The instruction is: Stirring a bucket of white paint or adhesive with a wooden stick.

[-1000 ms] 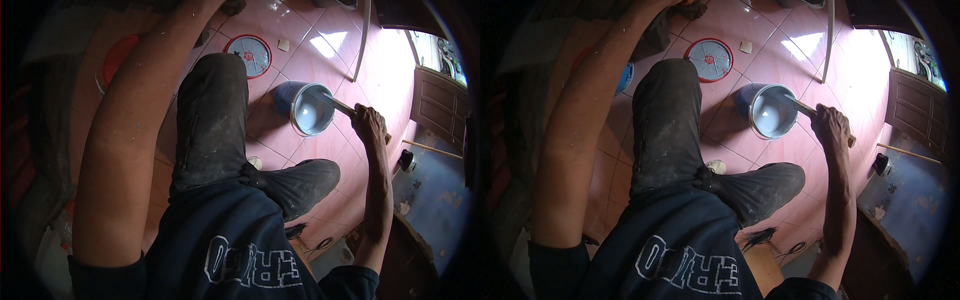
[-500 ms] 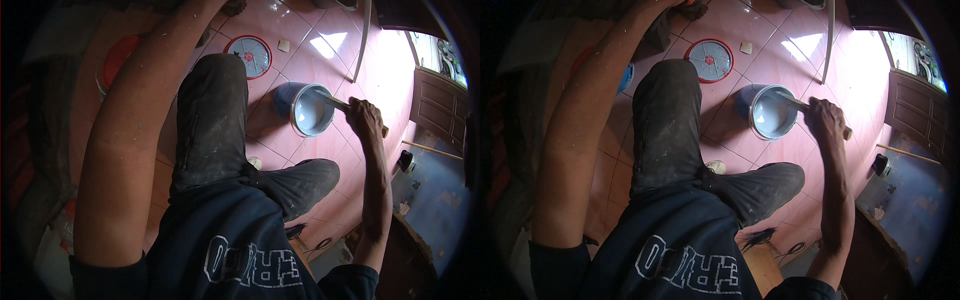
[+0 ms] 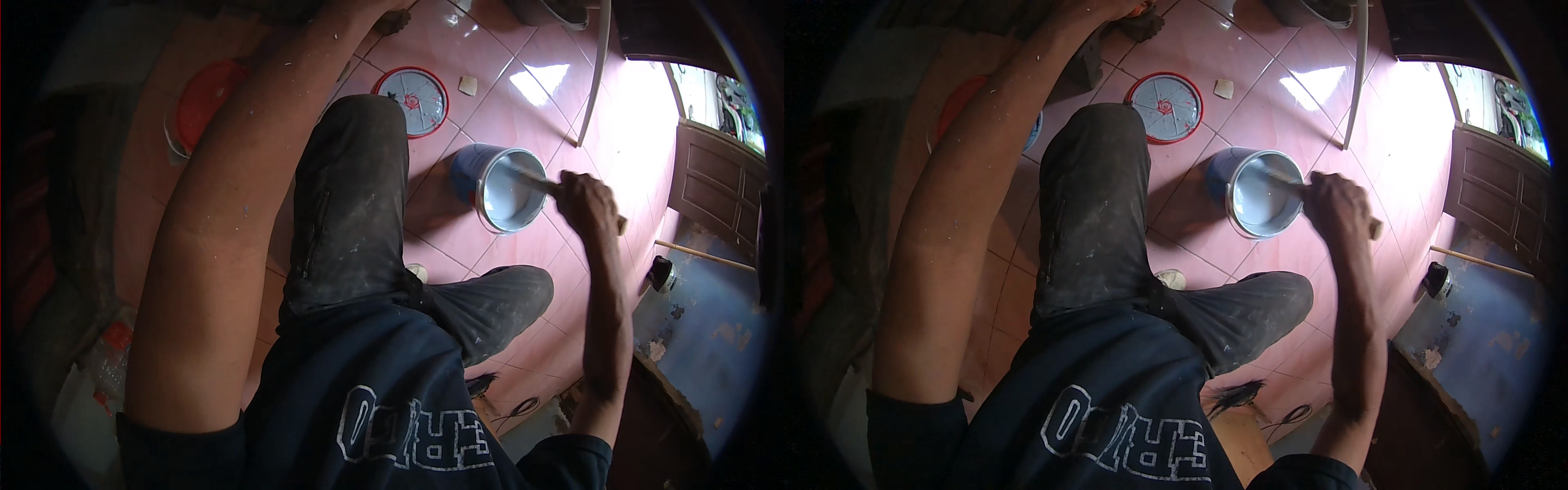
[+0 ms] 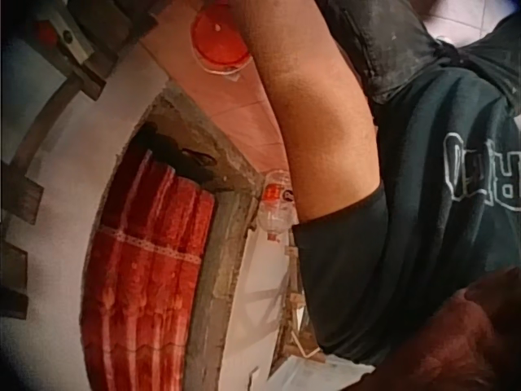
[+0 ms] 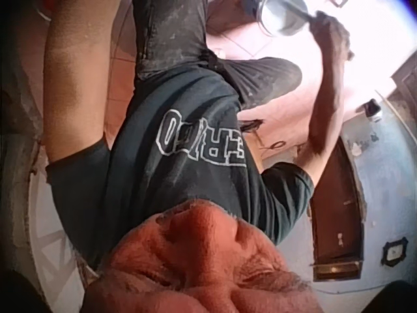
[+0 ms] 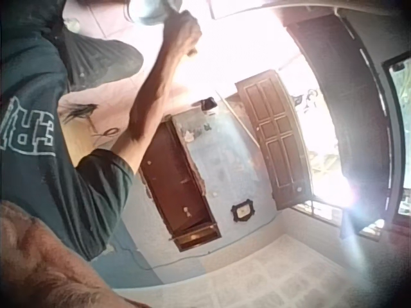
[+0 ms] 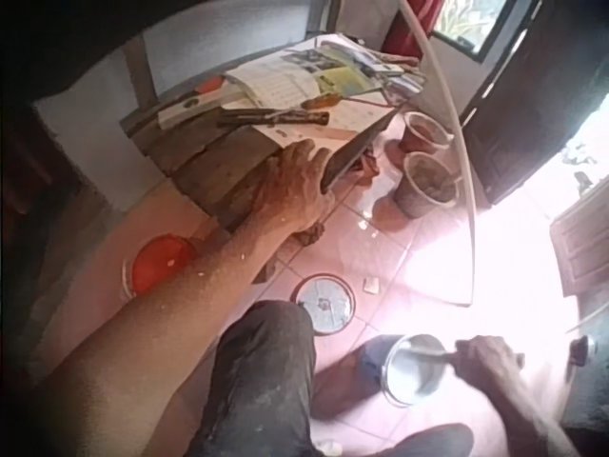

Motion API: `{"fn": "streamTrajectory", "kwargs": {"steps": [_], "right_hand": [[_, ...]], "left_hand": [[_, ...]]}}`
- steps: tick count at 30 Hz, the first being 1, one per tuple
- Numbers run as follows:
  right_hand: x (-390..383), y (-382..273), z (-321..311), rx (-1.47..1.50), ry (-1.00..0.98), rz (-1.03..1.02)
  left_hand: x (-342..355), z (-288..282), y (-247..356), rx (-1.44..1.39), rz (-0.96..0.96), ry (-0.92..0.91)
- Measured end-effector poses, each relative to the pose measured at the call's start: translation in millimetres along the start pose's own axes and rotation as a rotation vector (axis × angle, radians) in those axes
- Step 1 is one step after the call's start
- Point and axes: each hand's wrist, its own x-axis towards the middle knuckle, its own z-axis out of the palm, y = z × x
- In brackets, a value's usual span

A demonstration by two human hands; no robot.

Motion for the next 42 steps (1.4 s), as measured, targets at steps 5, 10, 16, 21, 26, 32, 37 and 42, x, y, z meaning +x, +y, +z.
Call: {"fn": "streamTrajectory", "kwargs": {"steps": [5, 10, 16, 21, 26, 32, 37, 42], "right_hand": [[-6, 39, 55, -0.126, -0.018, 0.049], [-51, -6, 67, 0.029, -0.088, -0.050], [-16, 3, 13, 0.043, -0.014, 0.065], [-32, 52, 59, -0.168, 0.051, 0.070], [-48, -15, 63, 0.010, -0.093, -0.050], [-11, 2, 3, 0.053, -0.010, 0.021], [-14, 37, 57, -0.089, 0.004, 0.040], [-47, -12, 64, -0.016, -0.102, -0.065]], "left_hand": [[-1, 3, -14, 0.025, 0.005, 0.027], [4, 7, 10, -0.012, 0.005, 0.013], [1, 6, 1, 0.005, 0.003, -0.012], [2, 11, -1, 0.007, 0.030, 0.059], [5, 0, 8, 0.015, -0.002, -0.056], [1, 7, 1, -0.008, 0.011, 0.003], [-2, 4, -16, 0.007, -0.011, 0.038], [6, 11, 3, -0.038, -0.003, 0.005]]}}
